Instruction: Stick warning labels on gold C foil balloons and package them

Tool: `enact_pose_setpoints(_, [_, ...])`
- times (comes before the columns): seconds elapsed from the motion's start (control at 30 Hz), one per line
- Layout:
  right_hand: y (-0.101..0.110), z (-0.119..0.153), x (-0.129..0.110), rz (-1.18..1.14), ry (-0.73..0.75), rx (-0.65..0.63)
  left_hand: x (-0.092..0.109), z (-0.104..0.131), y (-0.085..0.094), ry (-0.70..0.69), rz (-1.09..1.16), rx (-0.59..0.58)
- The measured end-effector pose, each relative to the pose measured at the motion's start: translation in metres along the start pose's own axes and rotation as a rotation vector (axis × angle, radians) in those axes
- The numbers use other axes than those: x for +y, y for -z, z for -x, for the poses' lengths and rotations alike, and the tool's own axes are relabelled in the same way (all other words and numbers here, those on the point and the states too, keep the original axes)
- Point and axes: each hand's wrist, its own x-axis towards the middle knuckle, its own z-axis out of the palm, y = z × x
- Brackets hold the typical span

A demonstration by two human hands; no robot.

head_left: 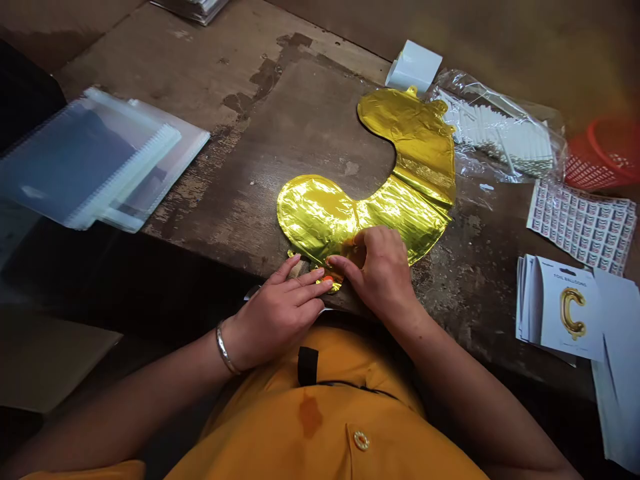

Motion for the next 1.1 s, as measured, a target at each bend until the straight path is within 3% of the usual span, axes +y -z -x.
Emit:
enact_pose_setpoints(0.07, [0.006, 0.000, 0.002, 0.085, -0.002, 0.093, 0.000, 0.000, -0.001, 0.005, 0.013, 0.009])
enact_pose_setpoints(0.13, [0.016, 0.002, 0.002, 0.085, 0.112, 0.136, -0.001, 0.002, -0.001, 0.014, 0.040, 0.010])
enact_pose_setpoints(0.27, [0.022, 0.017, 0.002, -0.096, 0.559, -0.110, -0.006, 0.007, 0.000, 0.042, 0.140, -0.027])
enact_pose_setpoints(0.33, [0.016, 0.024, 0.003, -0.187, 0.607, -0.152, -0.008, 0.010, 0.001, 0.051, 0.194, -0.026])
enact_pose_setpoints(0.5, [0.001, 0.026, 0.005, -0.377, 0.459, -0.061, -0.008, 0.012, 0.005, 0.118, 0.356, 0.052])
enact_pose_setpoints(0.6, [0.004, 0.018, 0.002, -0.541, 0.215, -0.053, -0.005, 0.008, 0.012, 0.155, 0.374, 0.103])
enact_pose_setpoints(0.73, [0.015, 0.003, 0.003, -0.712, -0.168, -0.135, -0.002, -0.001, 0.024, 0.176, 0.256, 0.121])
enact_pose_setpoints(0.83, [0.021, -0.007, 0.004, -0.806, -0.307, -0.233, 0.001, -0.014, 0.031, 0.098, 0.204, 0.081])
enact_pose_setpoints(0.97, [0.022, -0.015, 0.006, -0.899, -0.304, -0.361, 0.001, -0.033, 0.030, -0.075, 0.081, -0.033])
enact_pose_setpoints(1.1, [0.021, -0.021, 0.007, -0.907, -0.352, -0.304, -0.008, -0.044, 0.017, -0.156, 0.047, -0.232])
